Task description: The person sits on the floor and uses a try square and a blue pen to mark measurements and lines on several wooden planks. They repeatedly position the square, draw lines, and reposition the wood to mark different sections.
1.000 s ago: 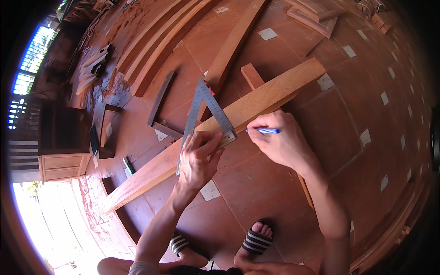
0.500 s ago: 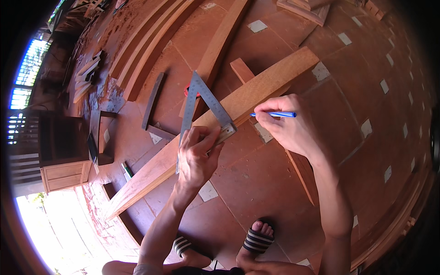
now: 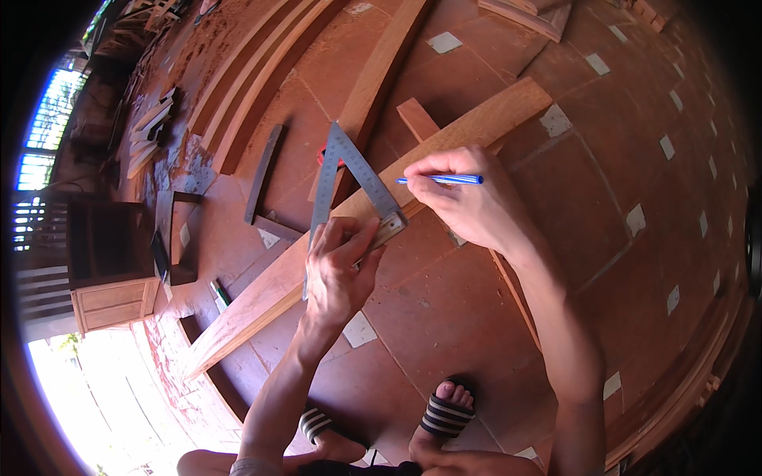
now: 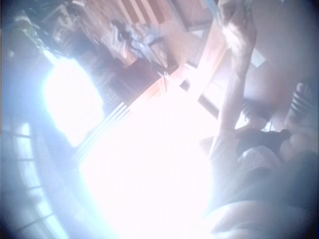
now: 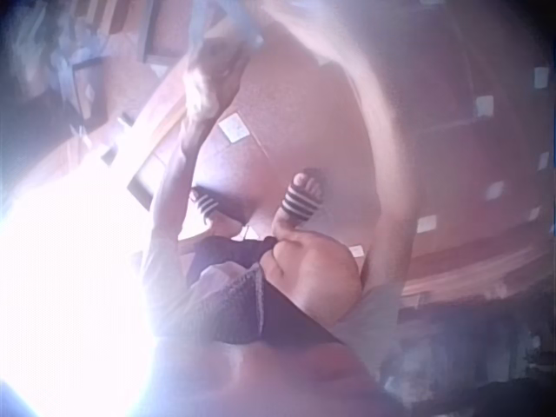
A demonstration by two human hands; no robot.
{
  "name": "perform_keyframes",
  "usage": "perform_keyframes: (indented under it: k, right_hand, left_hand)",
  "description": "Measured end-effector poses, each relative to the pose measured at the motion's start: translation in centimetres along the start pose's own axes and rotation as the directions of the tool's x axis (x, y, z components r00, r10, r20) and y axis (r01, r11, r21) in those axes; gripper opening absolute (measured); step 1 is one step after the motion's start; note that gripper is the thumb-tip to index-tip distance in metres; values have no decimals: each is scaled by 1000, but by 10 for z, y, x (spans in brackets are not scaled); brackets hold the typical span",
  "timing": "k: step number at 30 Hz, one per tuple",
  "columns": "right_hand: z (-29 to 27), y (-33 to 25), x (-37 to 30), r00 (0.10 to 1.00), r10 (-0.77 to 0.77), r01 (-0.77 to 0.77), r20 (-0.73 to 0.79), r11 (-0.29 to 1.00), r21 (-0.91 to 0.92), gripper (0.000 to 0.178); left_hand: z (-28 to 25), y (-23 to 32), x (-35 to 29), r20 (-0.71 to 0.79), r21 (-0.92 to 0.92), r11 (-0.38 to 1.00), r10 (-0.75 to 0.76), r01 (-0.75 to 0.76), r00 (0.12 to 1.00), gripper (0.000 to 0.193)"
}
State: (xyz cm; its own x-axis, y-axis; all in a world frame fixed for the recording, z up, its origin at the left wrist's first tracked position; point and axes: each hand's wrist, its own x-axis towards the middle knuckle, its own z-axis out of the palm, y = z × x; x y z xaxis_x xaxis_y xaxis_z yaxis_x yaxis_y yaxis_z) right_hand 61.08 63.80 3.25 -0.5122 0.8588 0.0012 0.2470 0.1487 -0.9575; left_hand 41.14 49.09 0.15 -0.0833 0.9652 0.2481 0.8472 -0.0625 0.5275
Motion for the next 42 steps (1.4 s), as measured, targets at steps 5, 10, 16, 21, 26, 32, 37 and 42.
perform_keyframes:
  k: [5,10,16,21,26,32,37,42]
  right_hand:
    - [19,7,17,1000,-25,25,-1,1000,14,20]
    - [27,2,21,998,-57,56,-28,997,-45,17]
    - [12,-13,-6,996,-41,58,81,971,-232,16]
    - [10,-19,-28,991,-32,80,126,915,-396,13]
    - [9,-23,-61,999,-41,44,17,943,-329,15]
    - [36,-32,-104,960,-213,161,-181,951,-264,21]
    - [94,-43,-113,868,-489,460,-88,858,-231,81]
    - [138,-52,-134,908,-410,412,91,911,2,32]
  left_hand:
    - [-3,5,2,31,11,999,-40,39,999,44]
    - [-6,6,5,17,12,1000,6,-6,1000,42]
    - [-5,5,3,29,2,1000,-27,27,999,43]
    - [-4,5,3,21,14,1000,-11,10,1000,41]
    - [-12,3,1,-4,-50,997,-59,59,998,40]
    - [-114,-21,-47,264,-466,868,-49,172,963,39]
    - [-192,-37,-84,551,-754,433,6,494,835,43]
    - [-217,-47,-109,631,-626,571,-30,532,775,55]
